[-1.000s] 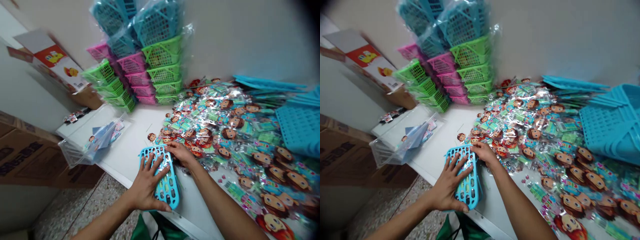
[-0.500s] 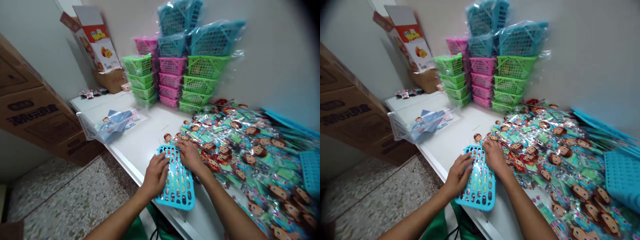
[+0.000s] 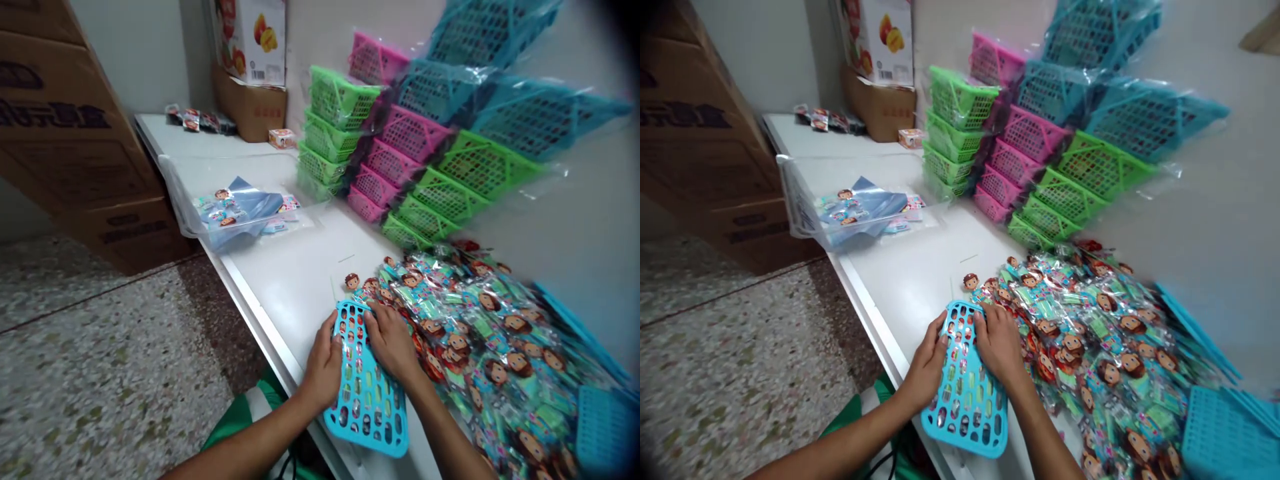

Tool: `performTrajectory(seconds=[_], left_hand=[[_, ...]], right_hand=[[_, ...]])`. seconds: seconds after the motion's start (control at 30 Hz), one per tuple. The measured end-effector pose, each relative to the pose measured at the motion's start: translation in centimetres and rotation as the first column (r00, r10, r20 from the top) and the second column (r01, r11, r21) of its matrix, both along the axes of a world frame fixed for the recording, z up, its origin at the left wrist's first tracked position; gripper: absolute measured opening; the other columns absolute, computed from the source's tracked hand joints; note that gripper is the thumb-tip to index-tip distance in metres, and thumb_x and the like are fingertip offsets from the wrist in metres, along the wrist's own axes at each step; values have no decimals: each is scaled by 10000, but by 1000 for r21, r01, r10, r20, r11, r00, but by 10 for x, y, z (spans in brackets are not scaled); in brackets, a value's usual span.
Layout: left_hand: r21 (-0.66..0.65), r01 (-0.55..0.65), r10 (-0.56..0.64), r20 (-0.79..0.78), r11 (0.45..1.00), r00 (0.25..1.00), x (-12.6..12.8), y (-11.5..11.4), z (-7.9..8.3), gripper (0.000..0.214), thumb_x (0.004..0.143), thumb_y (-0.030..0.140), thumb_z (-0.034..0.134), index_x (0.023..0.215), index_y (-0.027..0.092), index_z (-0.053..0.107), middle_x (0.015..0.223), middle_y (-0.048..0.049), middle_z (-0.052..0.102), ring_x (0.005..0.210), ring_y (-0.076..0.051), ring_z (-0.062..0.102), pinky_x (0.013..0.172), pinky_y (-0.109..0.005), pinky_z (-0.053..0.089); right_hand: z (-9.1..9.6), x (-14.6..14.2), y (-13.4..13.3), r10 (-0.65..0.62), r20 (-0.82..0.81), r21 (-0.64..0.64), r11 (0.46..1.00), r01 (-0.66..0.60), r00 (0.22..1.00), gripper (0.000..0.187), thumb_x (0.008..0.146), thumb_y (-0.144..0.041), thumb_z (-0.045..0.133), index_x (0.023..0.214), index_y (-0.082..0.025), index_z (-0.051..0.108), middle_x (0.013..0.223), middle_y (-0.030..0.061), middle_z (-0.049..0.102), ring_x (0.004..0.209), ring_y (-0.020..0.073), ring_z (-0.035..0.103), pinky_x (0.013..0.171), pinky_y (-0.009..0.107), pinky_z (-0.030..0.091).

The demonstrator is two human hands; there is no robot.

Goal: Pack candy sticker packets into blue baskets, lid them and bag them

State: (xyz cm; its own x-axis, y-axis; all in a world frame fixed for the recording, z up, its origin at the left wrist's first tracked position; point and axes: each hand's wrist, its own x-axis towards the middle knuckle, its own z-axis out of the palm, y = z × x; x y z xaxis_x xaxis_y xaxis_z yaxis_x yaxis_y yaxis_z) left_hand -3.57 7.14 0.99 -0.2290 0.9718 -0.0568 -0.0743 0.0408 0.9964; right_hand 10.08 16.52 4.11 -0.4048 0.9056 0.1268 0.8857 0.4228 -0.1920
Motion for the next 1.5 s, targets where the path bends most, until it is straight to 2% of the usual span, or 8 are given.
performTrajectory(seconds=[0.13, 0.23, 0.37, 0.47, 0.57, 0.7, 1.0, 1.5], left_hand=[[-11, -90, 91, 154, 996, 984, 9, -15, -3, 481, 922, 394, 368, 1372, 225, 341, 1441, -70, 374, 1336, -210, 318, 1127, -394, 239], [13, -84, 79, 222, 996, 972, 3, -19, -11, 410, 934, 372, 341, 1307, 224, 424, 1370, -75, 461, 1275, -205, 408, 1092, -390, 303], [193, -99, 101, -2, 976, 995, -27, 6, -25, 348, 939, 280, 327, 1230, 208, 503, 1278, -92, 536, 1212, -196, 472, 1056, -410, 354], [479, 156, 1, -312, 864, 950, -53, 37, -34, 415, 934, 202, 293, 1338, 186, 390, 1356, -140, 470, 1267, -207, 417, 1041, -454, 366], [590, 330, -86, -402, 737, 911, -68, 61, -42, 367, 915, 206, 364, 1263, 219, 479, 1212, -96, 604, 1154, -182, 530, 962, -392, 454], [650, 340, -54, -418, 679, 907, -74, 66, -52, 292, 906, 215, 397, 1154, 172, 543, 1022, -103, 675, 981, -184, 614, 872, -387, 503], [740, 365, 47, -471, 565, 881, -75, 32, -62, 237, 867, 135, 438, 1068, 125, 562, 1035, -147, 651, 1053, -191, 582, 913, -371, 505], [762, 307, 131, -453, 570, 882, -63, 22, -63, 199, 881, 173, 445, 978, 120, 611, 952, -129, 668, 993, -184, 601, 869, -344, 535]], right_hand=[[10, -11, -8, -59, 190, 81, 996, 44, 980, 451, 935, -377, 314, 1309, -190, 481, 1357, 139, 452, 1255, 318, 377, 1020, 533, 262], [10, -25, -27, -133, 168, 62, 990, 125, 977, 537, 939, -422, 268, 1395, -153, 360, 1476, 161, 271, 1349, 336, 232, 1035, 555, 246], [-2, -40, -55, -100, 112, 39, 995, 96, 989, 736, 893, -570, 308, 1430, -69, 250, 1503, 203, 162, 1389, 328, 104, 1071, 544, 212], [-9, -44, -67, -53, 154, 33, 998, 48, 987, 845, 854, -615, 373, 1419, -3, 232, 1483, 242, 195, 1390, 323, 100, 1092, 535, 183], [-9, -39, -70, 13, 191, 14, 1000, -16, 982, 821, 867, -580, 387, 1432, -18, 192, 1490, 219, 197, 1395, 300, 103, 1107, 520, 173], [-3, -29, -72, 109, 182, -3, 994, -110, 977, 773, 874, -530, 422, 1455, -100, 147, 1511, 154, 182, 1400, 272, 97, 1116, 510, 174], [-4, -23, -72, 140, 128, -4, 990, -141, 982, 773, 871, -502, 454, 1467, -162, 98, 1506, 133, 211, 1393, 263, 144, 1106, 514, 196], [-2, -24, -73, 168, 133, 2, 985, -170, 977, 756, 873, -506, 444, 1463, -159, 123, 1502, 142, 219, 1391, 270, 150, 1099, 519, 201]])
